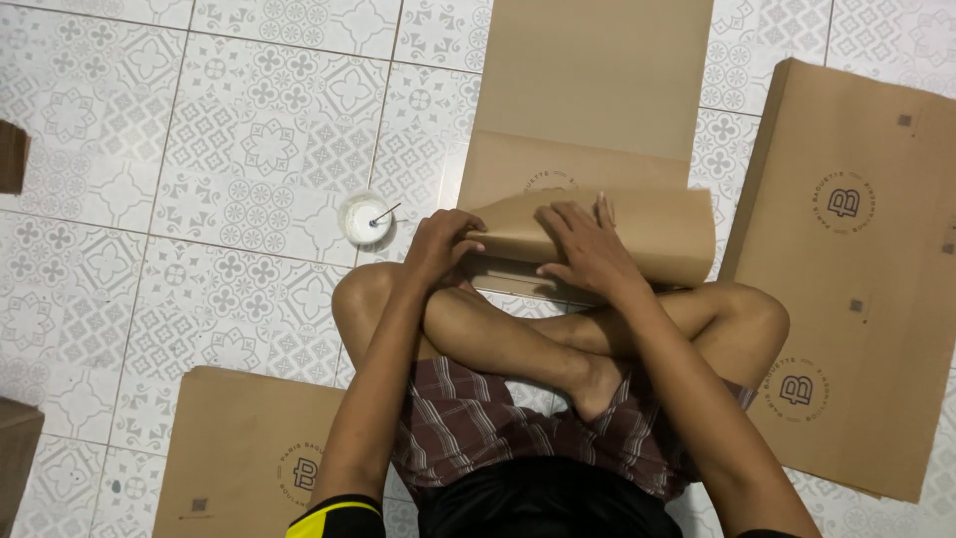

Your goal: Folding and gluing large brown paper sheets to create paper bags.

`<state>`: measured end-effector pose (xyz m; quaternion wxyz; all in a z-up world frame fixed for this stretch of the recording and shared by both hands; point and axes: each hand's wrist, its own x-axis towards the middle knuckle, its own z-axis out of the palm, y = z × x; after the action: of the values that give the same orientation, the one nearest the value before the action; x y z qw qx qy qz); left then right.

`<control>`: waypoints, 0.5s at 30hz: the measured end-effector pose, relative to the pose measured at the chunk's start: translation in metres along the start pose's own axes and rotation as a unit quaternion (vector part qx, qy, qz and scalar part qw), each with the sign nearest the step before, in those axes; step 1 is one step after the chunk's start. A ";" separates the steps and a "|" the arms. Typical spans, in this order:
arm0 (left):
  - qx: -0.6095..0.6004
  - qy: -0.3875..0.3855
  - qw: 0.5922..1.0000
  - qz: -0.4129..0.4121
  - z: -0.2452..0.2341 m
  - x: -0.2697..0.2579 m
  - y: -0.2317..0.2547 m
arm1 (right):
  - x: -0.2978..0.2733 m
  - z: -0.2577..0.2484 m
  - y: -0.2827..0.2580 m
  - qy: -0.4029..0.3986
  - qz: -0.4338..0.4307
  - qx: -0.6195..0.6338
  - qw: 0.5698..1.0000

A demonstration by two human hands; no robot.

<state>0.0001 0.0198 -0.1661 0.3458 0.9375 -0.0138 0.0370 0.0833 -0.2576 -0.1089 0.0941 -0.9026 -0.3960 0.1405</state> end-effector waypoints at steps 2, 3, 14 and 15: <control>0.023 -0.011 1.000 0.001 -0.001 0.000 0.000 | 0.008 0.013 0.006 -0.014 0.005 -0.006 1.000; 0.044 -0.023 0.999 0.001 -0.001 0.000 0.000 | 0.013 0.020 0.008 -0.030 0.011 -0.013 0.999; 0.044 -0.024 0.999 0.008 0.003 -0.003 0.008 | 0.000 0.017 -0.001 0.004 -0.039 0.055 0.998; 0.031 -0.016 0.999 0.001 0.004 -0.003 0.007 | -0.001 0.016 -0.002 0.025 -0.050 0.072 0.996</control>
<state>-0.0027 0.0122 -0.1653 0.3158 0.9483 -0.0192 0.0229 0.0756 -0.2562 -0.1233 0.1755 -0.8755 -0.4274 0.1414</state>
